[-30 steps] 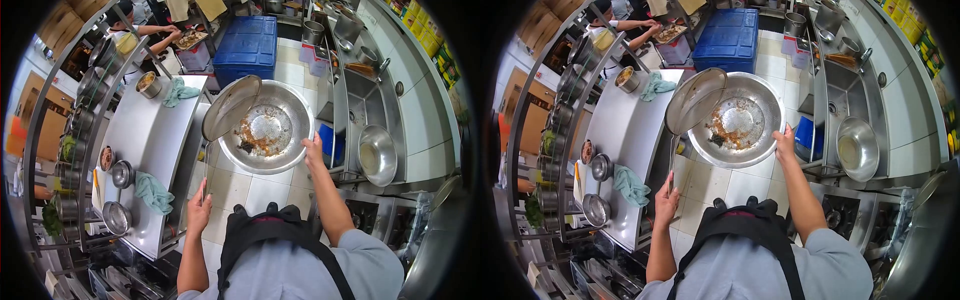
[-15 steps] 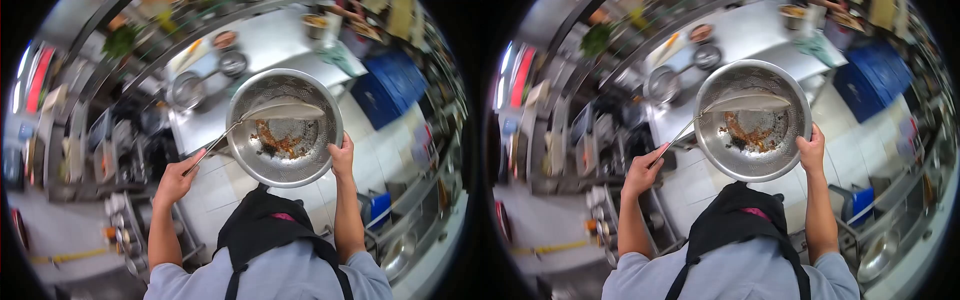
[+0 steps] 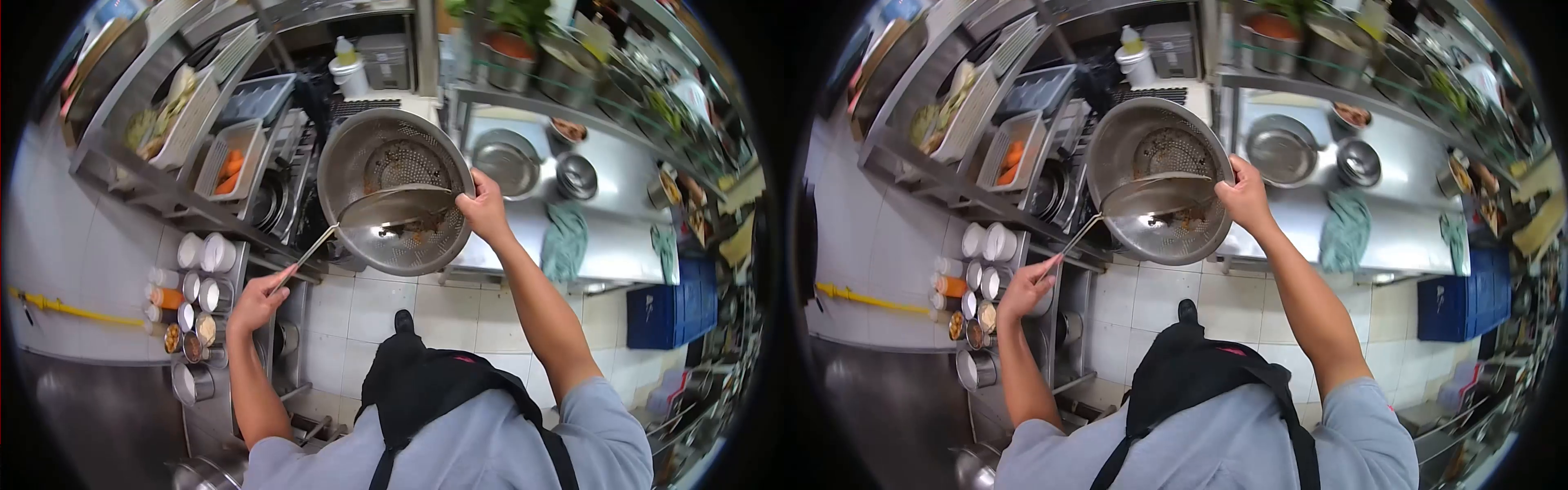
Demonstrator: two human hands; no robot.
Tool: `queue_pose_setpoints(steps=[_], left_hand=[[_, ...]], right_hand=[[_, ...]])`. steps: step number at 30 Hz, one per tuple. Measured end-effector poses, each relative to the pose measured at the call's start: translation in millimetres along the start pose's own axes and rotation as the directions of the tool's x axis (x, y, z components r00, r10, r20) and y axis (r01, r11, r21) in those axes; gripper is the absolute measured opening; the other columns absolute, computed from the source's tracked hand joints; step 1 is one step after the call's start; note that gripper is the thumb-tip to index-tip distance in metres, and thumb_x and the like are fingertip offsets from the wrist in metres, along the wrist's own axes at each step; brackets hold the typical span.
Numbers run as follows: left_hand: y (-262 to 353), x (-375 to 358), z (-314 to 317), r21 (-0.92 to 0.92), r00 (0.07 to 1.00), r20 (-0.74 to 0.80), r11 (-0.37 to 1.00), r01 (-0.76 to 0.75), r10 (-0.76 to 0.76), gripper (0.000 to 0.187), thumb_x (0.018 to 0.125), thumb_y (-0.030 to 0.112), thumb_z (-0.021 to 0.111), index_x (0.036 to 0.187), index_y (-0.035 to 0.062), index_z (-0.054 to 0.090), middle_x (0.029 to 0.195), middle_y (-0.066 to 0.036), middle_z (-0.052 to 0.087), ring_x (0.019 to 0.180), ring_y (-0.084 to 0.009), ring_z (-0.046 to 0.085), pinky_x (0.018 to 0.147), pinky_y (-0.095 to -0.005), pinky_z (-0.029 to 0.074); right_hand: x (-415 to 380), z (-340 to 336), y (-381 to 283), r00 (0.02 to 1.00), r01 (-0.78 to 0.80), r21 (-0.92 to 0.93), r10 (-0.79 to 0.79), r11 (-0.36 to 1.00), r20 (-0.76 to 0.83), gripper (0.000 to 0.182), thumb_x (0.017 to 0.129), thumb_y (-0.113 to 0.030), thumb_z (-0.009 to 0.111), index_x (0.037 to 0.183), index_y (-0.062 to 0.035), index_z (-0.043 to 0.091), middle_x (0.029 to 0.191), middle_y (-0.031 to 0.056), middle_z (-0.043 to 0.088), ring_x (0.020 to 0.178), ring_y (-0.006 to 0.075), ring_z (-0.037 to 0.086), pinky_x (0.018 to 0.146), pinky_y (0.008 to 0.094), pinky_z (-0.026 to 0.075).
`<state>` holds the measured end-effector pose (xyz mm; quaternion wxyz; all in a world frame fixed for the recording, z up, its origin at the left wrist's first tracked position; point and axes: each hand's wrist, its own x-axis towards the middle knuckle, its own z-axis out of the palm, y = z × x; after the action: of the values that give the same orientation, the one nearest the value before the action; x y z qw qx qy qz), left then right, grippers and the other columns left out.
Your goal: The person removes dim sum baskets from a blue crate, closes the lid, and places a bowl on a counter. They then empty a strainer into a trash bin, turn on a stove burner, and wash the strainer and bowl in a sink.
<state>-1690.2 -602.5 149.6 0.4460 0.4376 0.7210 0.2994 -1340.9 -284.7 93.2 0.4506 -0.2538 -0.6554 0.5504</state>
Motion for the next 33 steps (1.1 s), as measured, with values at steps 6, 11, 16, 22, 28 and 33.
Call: queue_pose_setpoints(steps=[6,11,16,22,28,33], left_hand=[[-36.3,47.1,-87.7,0.365,0.912,-0.281,0.912,-0.185,0.298,0.052,0.092,0.004,0.061,0.142,0.0174,0.057,0.129,-0.019,0.066,0.115,-0.0293,0.067,0.098,-0.0326,0.047],[-69.3,86.7,-116.4,0.561,0.944,-0.285,0.827,0.025,0.165,0.061,0.085,0.000,0.055,0.137,0.0310,0.061,0.101,-0.022,0.069,0.090,-0.0447,0.064,0.080,-0.0489,0.051],[-73.2,93.0,-143.1,0.657,0.874,-0.448,0.732,0.177,0.190,0.066,0.080,-0.001,0.053,0.135,0.0338,0.062,0.081,-0.021,0.067,0.075,-0.0421,0.065,0.069,-0.0511,0.051],[-101.0,141.7,-140.1,0.689,0.842,-0.526,0.640,0.340,0.118,0.064,0.080,0.002,0.059,0.137,0.0318,0.062,0.081,-0.018,0.070,0.071,-0.0374,0.069,0.065,-0.0492,0.055],[-90.8,180.8,-142.9,0.744,0.905,-0.425,0.574,0.342,0.011,0.062,0.082,0.005,0.056,0.136,0.0349,0.062,0.075,-0.013,0.068,0.071,-0.0349,0.068,0.064,-0.0467,0.055],[-106.1,230.5,-100.6,0.775,0.918,-0.390,0.565,0.284,0.074,0.054,0.088,0.011,0.056,0.137,0.0328,0.062,0.077,-0.012,0.068,0.071,-0.0304,0.070,0.062,-0.0440,0.056]], right_hand=[[109.2,114.2,56.9,0.995,0.018,-0.215,0.003,0.977,0.100,0.014,0.075,0.001,0.053,0.088,0.0020,0.057,0.075,0.0012,0.053,0.071,0.0078,0.046,0.062,0.0256,0.040],[175.6,178.8,100.2,0.967,0.118,-0.475,0.007,0.872,0.253,0.015,0.073,-0.002,0.055,0.088,0.0017,0.058,0.066,0.0169,0.046,0.059,0.0182,0.044,0.059,0.0315,0.040],[215.0,228.6,135.9,0.957,0.077,-0.525,0.085,0.847,0.277,0.019,0.072,-0.004,0.056,0.090,0.0006,0.061,0.075,0.0231,0.058,0.066,0.0318,0.059,0.065,0.0384,0.047],[244.1,283.0,201.3,0.957,0.071,-0.413,0.055,0.908,0.285,0.024,0.072,-0.005,0.057,0.094,-0.0018,0.065,0.085,0.0234,0.067,0.080,0.0419,0.066,0.073,0.0432,0.052],[256.6,303.2,257.4,0.953,-0.010,-0.541,0.171,0.841,0.249,0.027,0.073,-0.006,0.060,0.099,-0.0046,0.068,0.090,0.0238,0.070,0.087,0.0448,0.067,0.079,0.0487,0.052],[267.6,331.7,270.3,0.882,0.050,-0.634,0.263,0.772,0.390,0.026,0.074,-0.004,0.060,0.099,-0.0053,0.068,0.086,0.0247,0.068,0.087,0.0457,0.065,0.078,0.0484,0.052]])
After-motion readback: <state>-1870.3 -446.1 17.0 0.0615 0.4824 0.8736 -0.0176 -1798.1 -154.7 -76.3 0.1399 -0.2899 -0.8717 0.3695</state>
